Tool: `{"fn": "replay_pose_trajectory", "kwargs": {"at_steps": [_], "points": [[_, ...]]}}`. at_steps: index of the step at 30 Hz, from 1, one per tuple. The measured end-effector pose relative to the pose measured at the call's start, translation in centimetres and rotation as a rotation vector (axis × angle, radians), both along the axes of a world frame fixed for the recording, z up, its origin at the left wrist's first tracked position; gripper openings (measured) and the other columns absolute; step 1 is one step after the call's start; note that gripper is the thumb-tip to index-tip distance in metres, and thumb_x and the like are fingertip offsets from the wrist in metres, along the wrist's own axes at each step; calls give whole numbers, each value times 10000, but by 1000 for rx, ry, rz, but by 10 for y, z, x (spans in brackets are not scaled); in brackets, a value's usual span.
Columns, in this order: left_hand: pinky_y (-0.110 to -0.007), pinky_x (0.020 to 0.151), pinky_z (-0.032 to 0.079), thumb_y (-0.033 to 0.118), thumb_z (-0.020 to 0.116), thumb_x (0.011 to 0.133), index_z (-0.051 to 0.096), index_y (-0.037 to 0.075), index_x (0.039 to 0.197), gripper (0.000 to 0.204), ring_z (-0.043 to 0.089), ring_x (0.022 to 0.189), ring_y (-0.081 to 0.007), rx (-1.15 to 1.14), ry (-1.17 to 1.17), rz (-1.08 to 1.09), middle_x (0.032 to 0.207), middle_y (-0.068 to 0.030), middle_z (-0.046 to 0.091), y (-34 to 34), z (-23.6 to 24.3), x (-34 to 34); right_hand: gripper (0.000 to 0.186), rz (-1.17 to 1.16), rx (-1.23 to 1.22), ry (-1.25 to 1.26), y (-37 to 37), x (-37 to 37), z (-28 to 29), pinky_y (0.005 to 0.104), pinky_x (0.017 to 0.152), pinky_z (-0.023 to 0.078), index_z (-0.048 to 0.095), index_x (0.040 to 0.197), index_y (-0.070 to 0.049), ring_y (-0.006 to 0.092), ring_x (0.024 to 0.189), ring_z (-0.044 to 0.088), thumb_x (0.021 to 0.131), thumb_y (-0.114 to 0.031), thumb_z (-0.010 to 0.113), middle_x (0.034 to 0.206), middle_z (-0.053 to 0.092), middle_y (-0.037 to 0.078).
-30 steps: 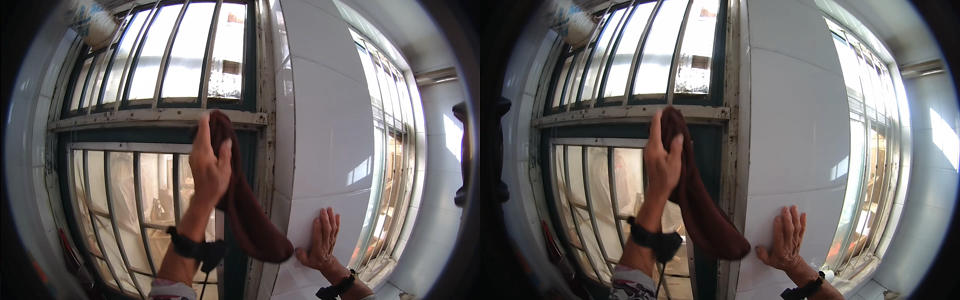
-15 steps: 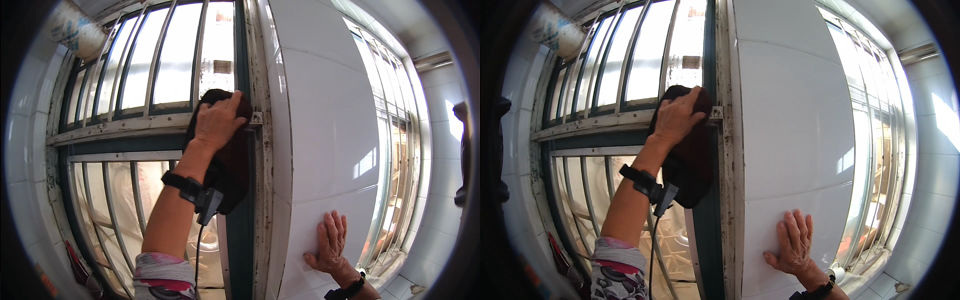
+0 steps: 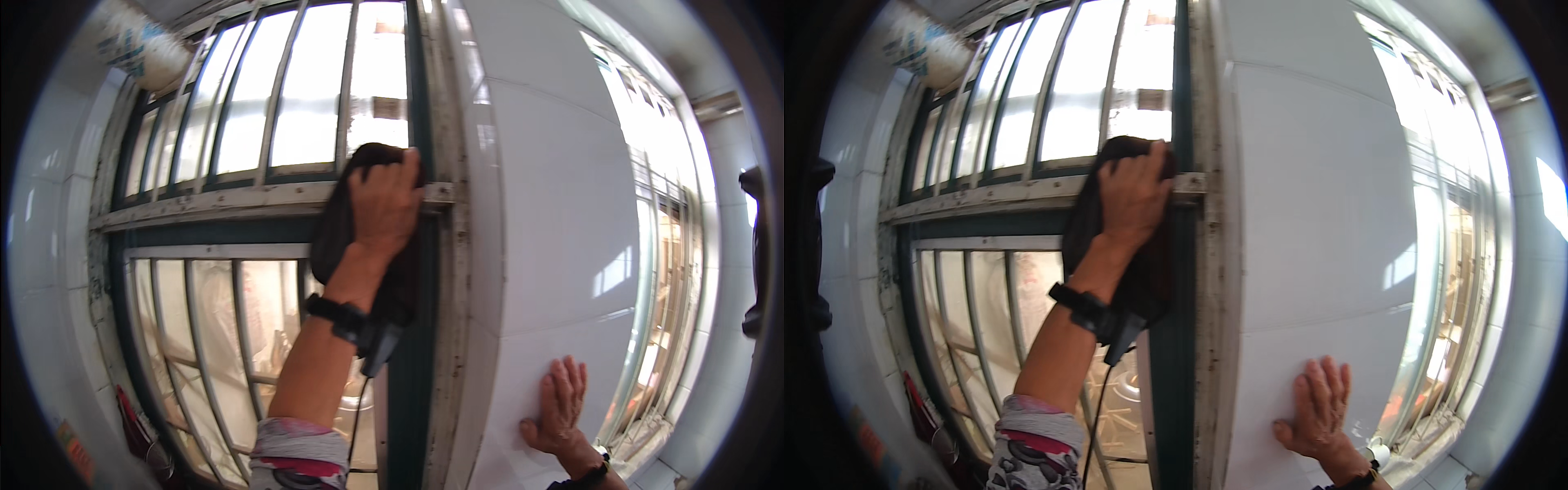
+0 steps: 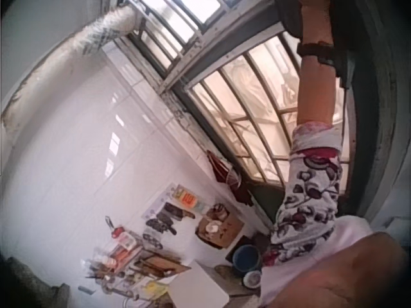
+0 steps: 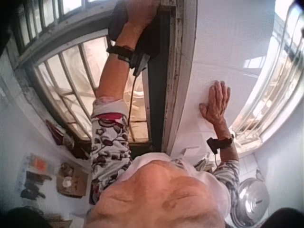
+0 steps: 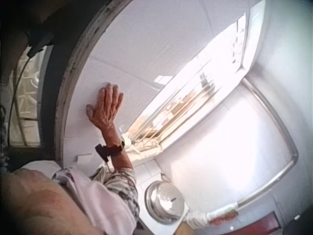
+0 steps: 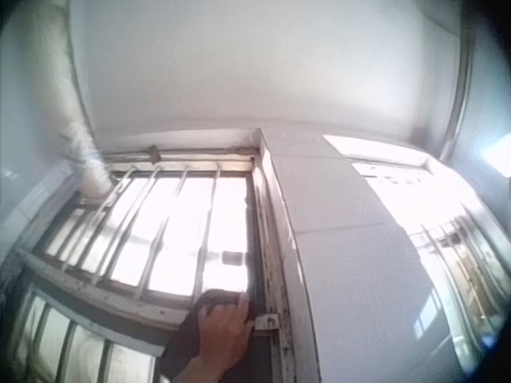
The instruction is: The person cleans a window and its frame using a long-handled tool with a cloth, then wipes the frame and wall with a cloth by hand. They rinse the cloth in a red scoop at the sink and wring it out.
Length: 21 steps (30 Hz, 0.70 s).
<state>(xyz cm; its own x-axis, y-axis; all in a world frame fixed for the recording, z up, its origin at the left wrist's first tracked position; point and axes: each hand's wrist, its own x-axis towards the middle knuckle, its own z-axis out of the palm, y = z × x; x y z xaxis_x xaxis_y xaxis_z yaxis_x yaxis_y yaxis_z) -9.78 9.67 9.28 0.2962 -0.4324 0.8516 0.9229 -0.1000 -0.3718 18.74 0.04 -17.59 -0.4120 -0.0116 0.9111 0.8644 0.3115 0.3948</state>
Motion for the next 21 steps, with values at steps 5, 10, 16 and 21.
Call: {"fn": "replay_pose_trajectory", "kwargs": {"at_steps": [5, 10, 16, 21], "points": [[-411, 818, 391, 257, 669, 774, 457, 60, 1251, 557, 551, 836, -224, -90, 67, 62, 865, -60, 567, -11, 6, -61, 620, -35, -22, -21, 0, 6, 0, 618, 1021, 226, 426, 1230, 57, 476, 1232, 358, 870, -447, 413, 1310, 399, 274], [-425, 853, 393, 306, 606, 825, 479, 45, 1217, 487, 565, 813, -217, -51, 59, 185, 846, -57, 601, -27, 10, -141, 637, -56, -28, -21, 0, 8, -4, 628, 1018, 218, 383, 1272, 57, 482, 1244, 340, 882, -447, 387, 1329, 373, 278], [-401, 888, 326, 254, 546, 876, 515, 44, 1189, 378, 577, 811, -217, 18, -101, 57, 833, -71, 627, -15, 11, -163, 643, -74, -42, -17, 0, 4, -5, 636, 1017, 209, 345, 1305, 62, 495, 1252, 317, 894, -432, 351, 1346, 336, 293], [-399, 929, 317, 274, 523, 897, 506, 53, 1224, 395, 565, 882, -243, 172, -254, -348, 916, -105, 602, 10, 3, -113, 636, -78, -30, -9, 1, 0, -3, 640, 1016, 209, 333, 1305, 73, 503, 1243, 320, 896, -414, 341, 1346, 328, 300]]}}
